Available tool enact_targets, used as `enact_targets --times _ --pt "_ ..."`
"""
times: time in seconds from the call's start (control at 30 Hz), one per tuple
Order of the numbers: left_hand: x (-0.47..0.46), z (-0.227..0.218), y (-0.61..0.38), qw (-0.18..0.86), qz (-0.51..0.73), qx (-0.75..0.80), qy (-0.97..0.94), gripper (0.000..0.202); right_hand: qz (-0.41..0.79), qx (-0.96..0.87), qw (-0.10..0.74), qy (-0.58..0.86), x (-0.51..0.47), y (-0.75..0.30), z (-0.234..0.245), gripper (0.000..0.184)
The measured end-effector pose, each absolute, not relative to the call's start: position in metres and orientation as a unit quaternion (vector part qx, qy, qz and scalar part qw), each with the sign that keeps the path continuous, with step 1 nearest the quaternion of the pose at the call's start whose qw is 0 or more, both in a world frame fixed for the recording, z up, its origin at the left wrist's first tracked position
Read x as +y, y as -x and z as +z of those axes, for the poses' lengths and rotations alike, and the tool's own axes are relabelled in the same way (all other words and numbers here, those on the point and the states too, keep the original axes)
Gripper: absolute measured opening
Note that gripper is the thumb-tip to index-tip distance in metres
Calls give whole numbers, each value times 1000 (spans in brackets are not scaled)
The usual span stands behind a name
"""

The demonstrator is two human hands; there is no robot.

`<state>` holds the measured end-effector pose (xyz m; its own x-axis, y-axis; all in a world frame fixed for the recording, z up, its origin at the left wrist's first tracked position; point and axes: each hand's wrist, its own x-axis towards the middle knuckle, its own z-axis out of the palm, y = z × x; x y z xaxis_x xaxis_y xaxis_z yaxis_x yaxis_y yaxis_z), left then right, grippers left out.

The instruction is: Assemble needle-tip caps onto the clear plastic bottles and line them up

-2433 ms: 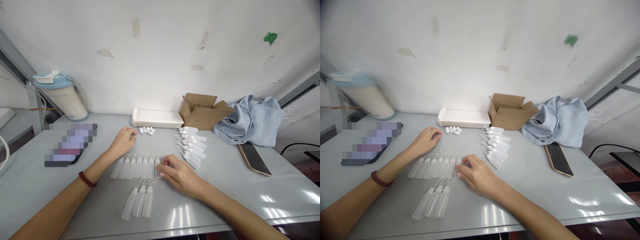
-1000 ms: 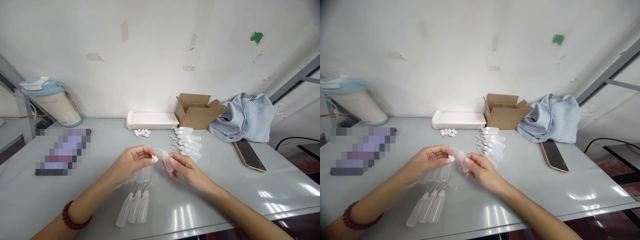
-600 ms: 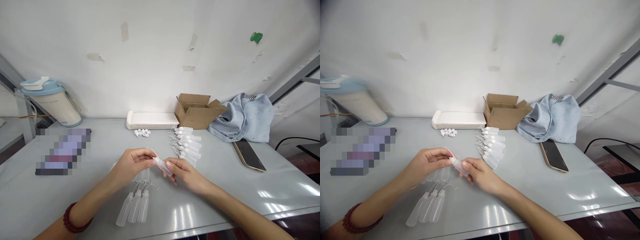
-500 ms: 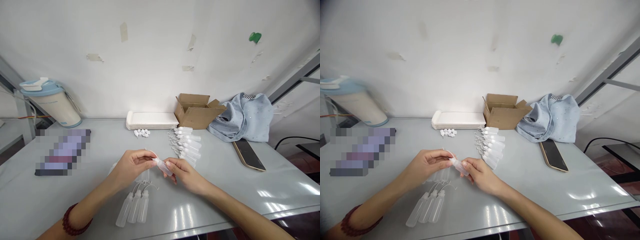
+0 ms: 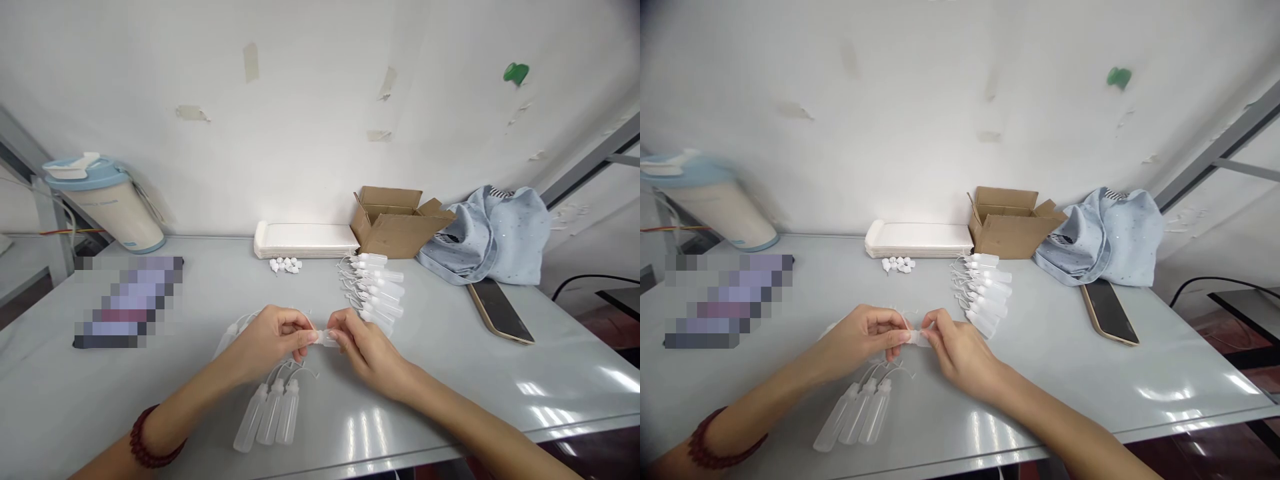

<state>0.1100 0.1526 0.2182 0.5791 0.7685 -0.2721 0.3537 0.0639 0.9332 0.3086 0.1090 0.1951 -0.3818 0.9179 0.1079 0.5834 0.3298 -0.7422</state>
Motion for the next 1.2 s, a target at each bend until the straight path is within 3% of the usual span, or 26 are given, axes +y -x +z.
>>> enact_targets --times 0.13,0.47,0.67,0.8,0.9,1.0,1.2 --pt "152 219 -108 603 166 419 -658 21 337 -771 260 473 110 -311 194 11" --pt "141 211 -117 497 290 399 -715 15 578 -599 311 458 114 -308 195 18" --pt "143 217 -112 520 184 422 -719 23 465 -668 325 481 110 -307 194 14" --pt "141 215 -113 472 181 429 -749 40 412 -702 325 480 107 -307 194 12" --pt "140 212 -114 475 177 430 -747 38 398 -706 332 482 107 -307 193 11" --pt "140 211 -115 466 200 417 -754 27 447 -674 332 485 108 -308 194 13" --pt "141 206 -114 323 271 338 -842 20 594 -558 335 472 112 -308 196 26"
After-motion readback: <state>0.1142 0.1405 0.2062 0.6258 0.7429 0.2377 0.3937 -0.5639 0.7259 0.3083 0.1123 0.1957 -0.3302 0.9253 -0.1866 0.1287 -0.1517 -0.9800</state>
